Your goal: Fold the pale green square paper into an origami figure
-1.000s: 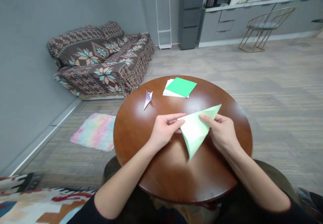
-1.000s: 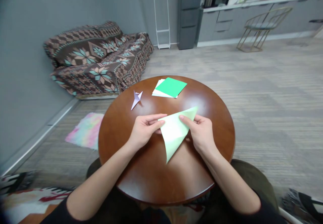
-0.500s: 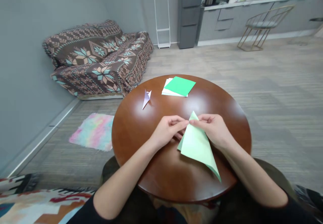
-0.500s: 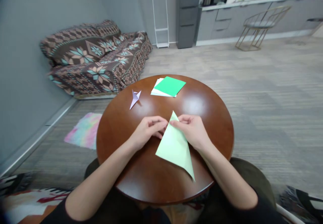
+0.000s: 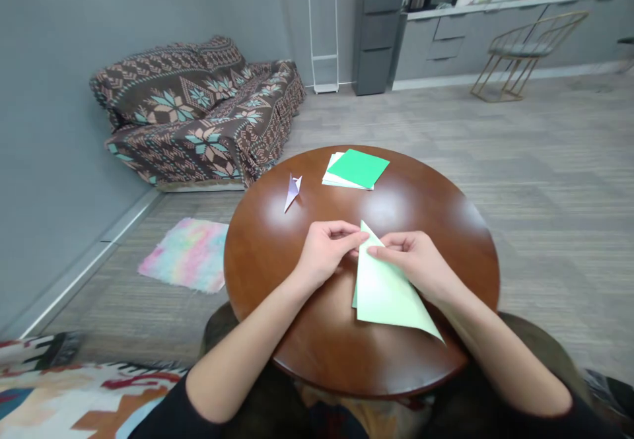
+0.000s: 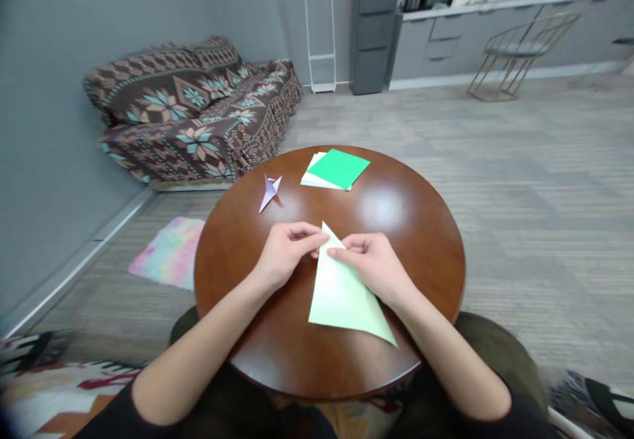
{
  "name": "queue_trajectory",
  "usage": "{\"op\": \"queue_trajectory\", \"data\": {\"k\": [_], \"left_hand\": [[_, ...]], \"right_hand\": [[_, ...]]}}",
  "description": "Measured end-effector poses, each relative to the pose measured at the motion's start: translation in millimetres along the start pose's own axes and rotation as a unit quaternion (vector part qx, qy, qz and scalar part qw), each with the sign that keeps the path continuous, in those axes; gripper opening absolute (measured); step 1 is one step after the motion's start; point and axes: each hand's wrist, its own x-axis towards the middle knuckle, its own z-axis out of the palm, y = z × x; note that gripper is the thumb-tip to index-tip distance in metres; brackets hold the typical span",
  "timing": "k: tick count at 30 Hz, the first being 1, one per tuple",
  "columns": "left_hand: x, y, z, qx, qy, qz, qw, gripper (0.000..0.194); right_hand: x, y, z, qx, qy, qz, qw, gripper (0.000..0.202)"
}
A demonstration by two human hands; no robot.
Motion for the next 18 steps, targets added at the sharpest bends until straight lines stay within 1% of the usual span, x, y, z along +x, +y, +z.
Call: {"op": "queue_trajectory", "data": {"k": [7,12,18], "left_hand": [[0.2,-0.6,-0.9,-0.012,0.003,-0.009,1.000,0.019],[1.5,-3.5,-1.4,-0.021,-0.002,-0.020,1.000,0.021],[1.4,-3.9,-1.0,-0.034,-0.003,-0.027,0.999,0.021]], "right_hand": [[-0.3,4.2,-2.8,0.015,0.002,0.011,1.000,0.030],[0.1,2.1,-3.6,0.007,0.009,0.018,1.000,0.032],[0.1,-0.3,-3.0,0.003,0.006,0.021,1.000,0.029]]}}
